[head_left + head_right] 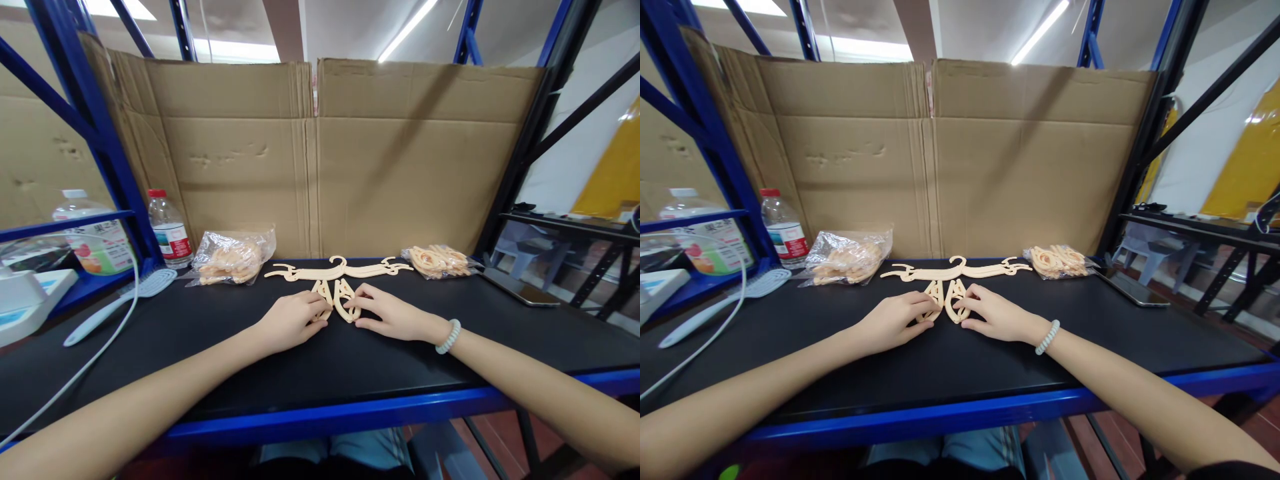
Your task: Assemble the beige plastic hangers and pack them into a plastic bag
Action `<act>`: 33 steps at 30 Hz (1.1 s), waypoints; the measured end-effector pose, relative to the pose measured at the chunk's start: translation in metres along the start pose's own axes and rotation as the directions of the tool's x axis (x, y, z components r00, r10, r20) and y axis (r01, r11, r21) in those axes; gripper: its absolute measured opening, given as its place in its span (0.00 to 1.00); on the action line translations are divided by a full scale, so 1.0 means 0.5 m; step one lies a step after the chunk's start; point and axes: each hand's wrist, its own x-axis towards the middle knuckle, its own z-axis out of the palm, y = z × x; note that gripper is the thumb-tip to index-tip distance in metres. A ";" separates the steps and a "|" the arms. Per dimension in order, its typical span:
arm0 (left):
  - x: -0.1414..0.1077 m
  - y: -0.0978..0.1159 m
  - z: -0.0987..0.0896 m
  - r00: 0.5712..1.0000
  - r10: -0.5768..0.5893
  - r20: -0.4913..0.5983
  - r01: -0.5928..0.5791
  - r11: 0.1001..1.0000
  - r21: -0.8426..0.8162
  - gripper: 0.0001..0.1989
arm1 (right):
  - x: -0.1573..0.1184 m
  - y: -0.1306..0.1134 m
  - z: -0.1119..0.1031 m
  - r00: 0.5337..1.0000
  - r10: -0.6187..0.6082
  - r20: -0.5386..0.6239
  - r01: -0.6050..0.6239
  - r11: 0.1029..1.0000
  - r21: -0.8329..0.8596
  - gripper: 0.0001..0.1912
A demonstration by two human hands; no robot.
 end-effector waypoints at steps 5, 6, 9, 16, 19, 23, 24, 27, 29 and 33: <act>0.000 -0.003 0.003 1.000 0.001 -0.003 -0.001 1.000 0.003 0.12 | -0.001 0.002 0.001 1.000 -0.009 -0.001 0.009 1.000 -0.018 0.16; 0.000 -0.003 0.003 1.000 0.000 -0.002 0.000 1.000 0.001 0.12 | -0.001 0.003 0.001 1.000 -0.009 0.001 0.009 1.000 -0.019 0.16; 0.000 -0.002 0.002 1.000 -0.004 -0.001 0.004 1.000 -0.007 0.12 | -0.001 0.004 0.001 1.000 -0.005 0.002 0.005 1.000 -0.016 0.17; 0.000 -0.003 0.001 1.000 -0.001 0.006 0.001 1.000 -0.007 0.12 | -0.001 0.003 -0.001 1.000 -0.004 0.004 0.004 1.000 -0.010 0.17; 0.000 -0.003 0.000 1.000 0.005 0.006 -0.005 1.000 -0.007 0.12 | -0.001 0.001 -0.001 1.000 0.003 0.006 -0.003 1.000 -0.018 0.16; 0.000 -0.001 -0.002 1.000 0.002 0.008 -0.002 1.000 -0.009 0.12 | 0.000 0.000 -0.002 1.000 0.008 0.005 -0.008 1.000 -0.015 0.15; 0.000 -0.001 -0.003 1.000 0.002 0.011 -0.002 1.000 -0.012 0.12 | 0.000 0.000 -0.001 1.000 0.011 0.007 -0.010 1.000 -0.014 0.15; 0.000 0.000 -0.006 1.000 0.005 0.016 -0.004 1.000 -0.023 0.12 | 0.000 0.001 -0.001 1.000 0.015 0.007 -0.015 1.000 -0.016 0.15; 0.000 0.000 -0.007 1.000 0.005 0.020 -0.005 1.000 -0.025 0.12 | 0.000 0.002 0.000 1.000 0.015 0.006 -0.015 1.000 -0.018 0.15; 0.000 0.000 -0.008 1.000 0.013 0.025 -0.012 1.000 -0.021 0.12 | 0.000 0.002 0.000 1.000 0.013 0.007 -0.012 1.000 -0.015 0.15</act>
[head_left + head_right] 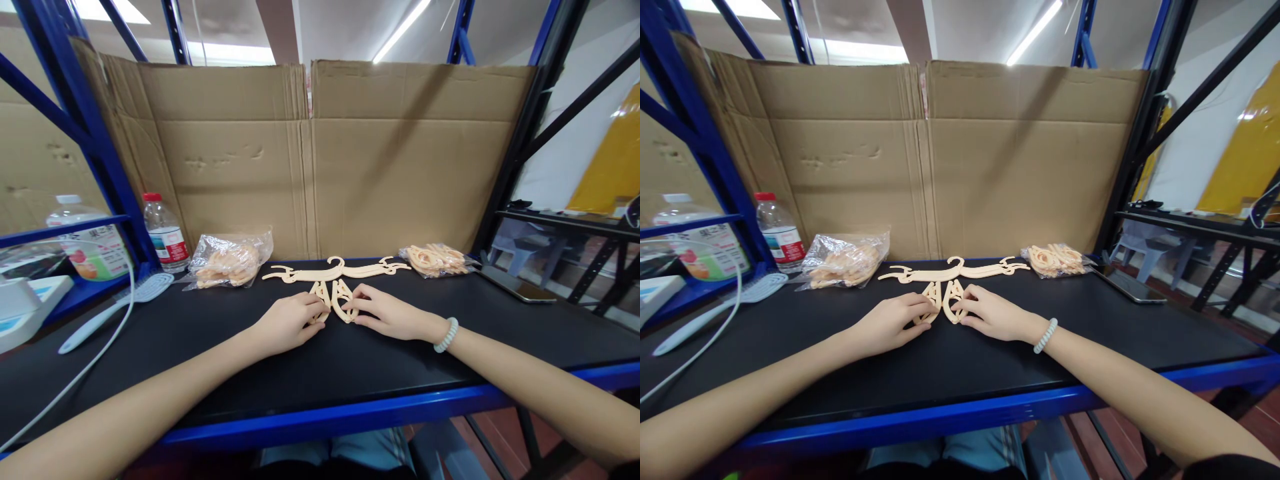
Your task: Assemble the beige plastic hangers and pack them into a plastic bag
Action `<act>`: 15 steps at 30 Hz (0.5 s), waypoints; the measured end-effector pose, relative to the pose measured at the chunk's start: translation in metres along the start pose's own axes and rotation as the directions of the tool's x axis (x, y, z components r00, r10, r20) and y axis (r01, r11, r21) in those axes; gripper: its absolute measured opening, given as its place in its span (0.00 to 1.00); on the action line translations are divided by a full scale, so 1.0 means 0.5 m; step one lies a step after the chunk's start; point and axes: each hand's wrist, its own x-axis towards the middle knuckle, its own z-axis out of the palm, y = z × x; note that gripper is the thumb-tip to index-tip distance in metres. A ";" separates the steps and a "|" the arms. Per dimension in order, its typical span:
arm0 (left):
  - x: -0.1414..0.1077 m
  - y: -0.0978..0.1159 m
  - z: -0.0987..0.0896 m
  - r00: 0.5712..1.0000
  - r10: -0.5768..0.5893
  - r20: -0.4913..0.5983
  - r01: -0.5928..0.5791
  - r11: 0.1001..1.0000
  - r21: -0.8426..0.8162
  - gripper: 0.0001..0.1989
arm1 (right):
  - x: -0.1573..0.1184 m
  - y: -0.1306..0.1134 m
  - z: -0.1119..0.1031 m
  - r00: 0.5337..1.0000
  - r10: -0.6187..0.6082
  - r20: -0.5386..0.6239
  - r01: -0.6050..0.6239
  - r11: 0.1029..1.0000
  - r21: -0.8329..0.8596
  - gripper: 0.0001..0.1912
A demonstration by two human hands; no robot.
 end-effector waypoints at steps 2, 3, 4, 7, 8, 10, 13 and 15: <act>0.000 -0.001 0.001 1.000 0.004 -0.004 -0.004 1.000 -0.001 0.12 | 0.000 0.000 0.000 1.000 -0.002 0.000 0.002 1.000 0.000 0.15; 0.000 -0.001 0.001 1.000 0.005 -0.005 -0.005 1.000 -0.002 0.12 | 0.000 -0.001 0.000 1.000 -0.001 0.000 0.001 1.000 -0.001 0.15; 0.000 -0.002 0.002 1.000 0.004 -0.005 -0.004 1.000 -0.003 0.12 | 0.000 -0.001 -0.001 1.000 -0.001 0.000 0.001 1.000 -0.002 0.15; 0.000 -0.003 0.003 1.000 -0.001 -0.004 0.001 1.000 -0.010 0.12 | 0.000 -0.003 -0.002 1.000 -0.003 -0.002 0.003 1.000 -0.009 0.15; -0.001 -0.002 0.004 1.000 -0.003 -0.004 0.003 1.000 -0.014 0.12 | 0.000 -0.003 -0.002 1.000 -0.005 -0.002 0.005 1.000 -0.011 0.15; -0.002 -0.002 0.004 1.000 -0.008 -0.007 0.008 1.000 -0.028 0.12 | 0.000 -0.004 -0.003 1.000 -0.004 0.000 0.004 1.000 -0.011 0.15; -0.001 -0.002 0.003 0.998 -0.038 -0.051 0.034 0.996 -0.077 0.12 | 0.000 -0.004 -0.003 1.000 0.000 0.001 0.000 1.000 -0.007 0.15; 0.001 -0.006 0.003 0.992 -0.075 -0.097 0.063 0.990 -0.125 0.11 | 0.000 -0.002 -0.002 1.000 0.000 -0.002 0.000 1.000 -0.005 0.16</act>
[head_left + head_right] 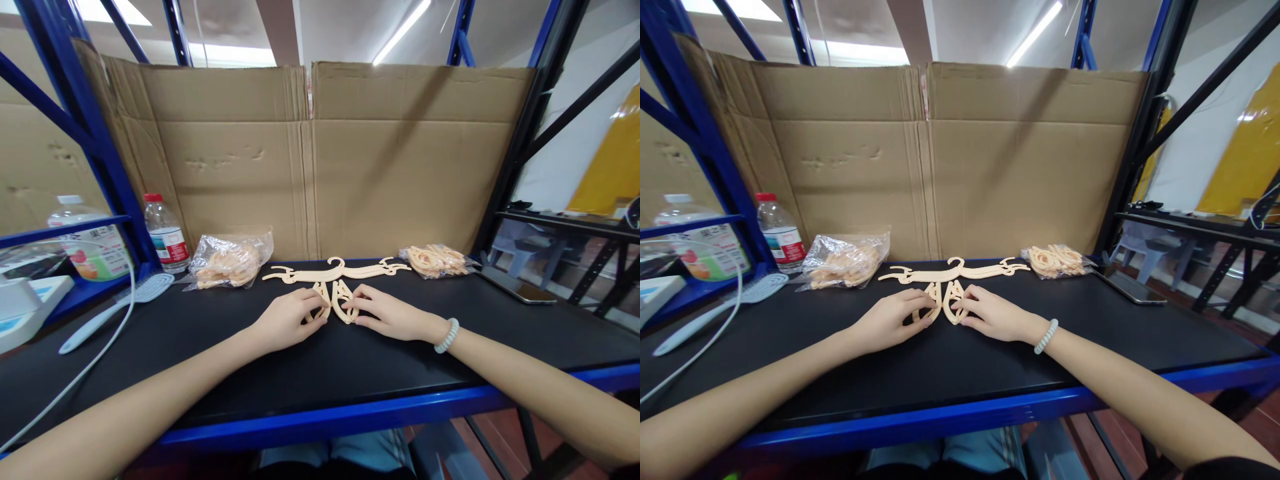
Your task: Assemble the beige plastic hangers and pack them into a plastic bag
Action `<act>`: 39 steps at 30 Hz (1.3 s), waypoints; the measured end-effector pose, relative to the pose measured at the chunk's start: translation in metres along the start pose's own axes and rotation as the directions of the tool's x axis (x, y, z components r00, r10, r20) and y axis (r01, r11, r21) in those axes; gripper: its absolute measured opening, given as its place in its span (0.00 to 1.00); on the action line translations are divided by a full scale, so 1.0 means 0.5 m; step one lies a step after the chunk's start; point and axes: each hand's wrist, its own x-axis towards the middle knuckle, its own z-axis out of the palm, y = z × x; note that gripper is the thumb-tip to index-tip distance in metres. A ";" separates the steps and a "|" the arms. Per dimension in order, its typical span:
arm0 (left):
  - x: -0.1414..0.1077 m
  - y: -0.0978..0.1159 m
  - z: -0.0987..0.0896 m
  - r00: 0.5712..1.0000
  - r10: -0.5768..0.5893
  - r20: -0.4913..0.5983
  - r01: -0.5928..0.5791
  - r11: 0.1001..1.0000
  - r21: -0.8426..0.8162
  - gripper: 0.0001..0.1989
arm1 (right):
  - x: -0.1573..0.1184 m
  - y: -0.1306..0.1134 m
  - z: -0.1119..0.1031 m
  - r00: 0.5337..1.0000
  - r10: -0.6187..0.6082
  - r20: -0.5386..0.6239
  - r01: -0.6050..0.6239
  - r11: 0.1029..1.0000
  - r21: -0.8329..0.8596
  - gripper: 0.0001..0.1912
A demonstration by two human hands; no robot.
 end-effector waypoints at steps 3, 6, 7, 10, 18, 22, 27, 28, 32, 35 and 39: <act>0.006 -0.017 0.001 0.996 -0.058 -0.074 0.054 0.997 -0.062 0.11 | -0.001 0.004 0.000 1.000 -0.012 -0.007 0.012 1.000 0.006 0.17; 0.011 -0.046 0.007 0.978 -0.146 -0.146 0.126 0.982 -0.139 0.11 | -0.001 0.005 -0.003 1.000 -0.007 -0.023 0.006 1.000 -0.005 0.18; 0.012 -0.057 0.010 0.969 -0.184 -0.168 0.156 0.973 -0.168 0.11 | 0.000 0.006 -0.004 1.000 0.003 -0.031 -0.003 1.000 -0.016 0.17; 0.013 -0.086 0.019 0.937 -0.278 -0.213 0.232 0.948 -0.216 0.10 | 0.000 0.012 -0.010 0.998 0.034 -0.055 -0.036 0.998 -0.049 0.17; 0.009 -0.120 0.032 0.953 -0.281 -0.114 0.273 0.959 -0.081 0.09 | -0.012 0.110 -0.026 0.967 0.176 -0.186 -0.200 0.972 -0.121 0.10; 0.005 -0.118 0.027 0.977 -0.204 -0.067 0.205 0.979 0.009 0.09 | -0.025 0.171 -0.044 0.946 0.263 -0.187 -0.288 0.950 -0.122 0.10; 0.003 -0.108 0.015 0.983 -0.185 -0.006 0.185 0.980 0.070 0.09 | -0.043 0.216 -0.067 0.923 0.333 -0.194 -0.363 0.920 -0.148 0.10; 0.003 -0.106 0.013 0.984 -0.179 0.001 0.178 0.981 0.081 0.09 | -0.046 0.222 -0.069 0.918 0.336 -0.210 -0.371 0.914 -0.162 0.11; 0.002 -0.099 0.010 0.986 -0.168 0.007 0.166 0.981 0.096 0.10 | -0.052 0.240 -0.066 0.913 0.315 -0.258 -0.370 0.908 -0.200 0.13; 0.001 -0.098 0.011 0.984 -0.176 0.004 0.174 0.979 0.102 0.10 | -0.050 0.252 -0.053 0.922 0.282 -0.265 -0.340 0.916 -0.210 0.15; 0.001 -0.101 0.013 0.986 -0.165 0.014 0.162 0.980 0.116 0.10 | -0.045 0.265 -0.031 0.933 0.232 -0.277 -0.299 0.926 -0.231 0.17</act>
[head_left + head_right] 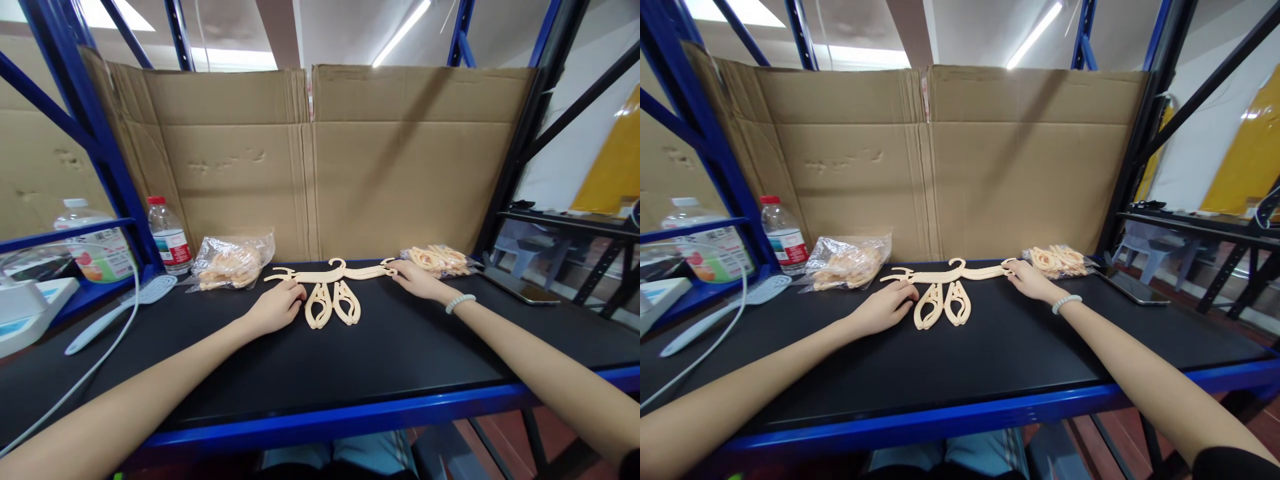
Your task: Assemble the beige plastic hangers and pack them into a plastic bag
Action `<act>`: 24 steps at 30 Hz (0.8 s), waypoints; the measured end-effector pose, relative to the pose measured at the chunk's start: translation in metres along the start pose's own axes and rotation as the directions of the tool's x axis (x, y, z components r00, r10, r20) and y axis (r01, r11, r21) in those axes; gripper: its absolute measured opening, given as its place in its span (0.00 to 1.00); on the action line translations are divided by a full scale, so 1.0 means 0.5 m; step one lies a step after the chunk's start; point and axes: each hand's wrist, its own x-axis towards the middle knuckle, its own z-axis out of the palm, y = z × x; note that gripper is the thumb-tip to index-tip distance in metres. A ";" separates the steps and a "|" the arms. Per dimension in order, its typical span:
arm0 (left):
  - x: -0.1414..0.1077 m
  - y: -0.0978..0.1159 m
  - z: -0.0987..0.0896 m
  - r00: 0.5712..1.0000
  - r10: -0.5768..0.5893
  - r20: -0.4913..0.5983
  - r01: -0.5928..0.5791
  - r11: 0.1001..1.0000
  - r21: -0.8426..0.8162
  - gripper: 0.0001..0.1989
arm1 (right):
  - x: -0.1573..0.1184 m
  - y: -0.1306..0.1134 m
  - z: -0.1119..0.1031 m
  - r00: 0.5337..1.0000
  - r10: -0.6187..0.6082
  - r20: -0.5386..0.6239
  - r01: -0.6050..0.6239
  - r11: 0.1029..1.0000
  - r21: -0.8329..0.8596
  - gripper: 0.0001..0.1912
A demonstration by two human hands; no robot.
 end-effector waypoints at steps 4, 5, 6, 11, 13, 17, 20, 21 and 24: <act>0.000 -0.002 0.002 1.000 0.017 -0.002 -0.017 1.000 0.012 0.11 | 0.001 -0.003 0.015 0.999 -0.021 0.038 0.021 1.000 -0.011 0.19; 0.000 -0.002 0.002 1.000 0.020 -0.004 -0.020 1.000 0.014 0.10 | 0.002 -0.005 0.016 0.998 -0.026 0.053 0.027 1.000 -0.013 0.19; 0.000 -0.002 0.002 1.000 0.020 -0.006 -0.020 1.000 0.017 0.10 | 0.002 -0.007 0.017 0.997 -0.032 0.064 0.033 0.999 -0.014 0.18; 0.000 -0.001 0.002 1.000 0.021 -0.007 -0.021 0.999 0.032 0.11 | 0.008 -0.019 0.016 0.996 -0.045 0.076 0.047 0.999 -0.022 0.16; 0.001 0.000 0.002 1.000 0.018 -0.006 -0.017 0.999 0.033 0.11 | 0.010 -0.022 0.017 0.996 -0.042 0.072 0.044 0.999 -0.025 0.13; 0.001 0.000 0.004 1.000 0.008 -0.010 -0.008 1.000 0.026 0.10 | 0.012 -0.029 0.020 0.999 -0.027 0.044 0.026 0.999 0.026 0.08; 0.001 0.000 0.004 1.000 -0.001 -0.010 0.002 1.000 0.026 0.10 | 0.013 -0.032 0.021 0.999 -0.020 0.038 0.018 0.999 0.049 0.07; 0.001 0.000 0.004 1.000 -0.003 -0.011 0.003 1.000 0.027 0.10 | 0.014 -0.033 0.021 0.999 -0.020 0.034 0.019 0.998 0.054 0.06; 0.001 -0.002 0.005 1.000 0.000 -0.014 0.000 1.000 0.027 0.10 | 0.014 -0.038 0.018 1.000 -0.005 0.013 0.004 0.996 0.094 0.04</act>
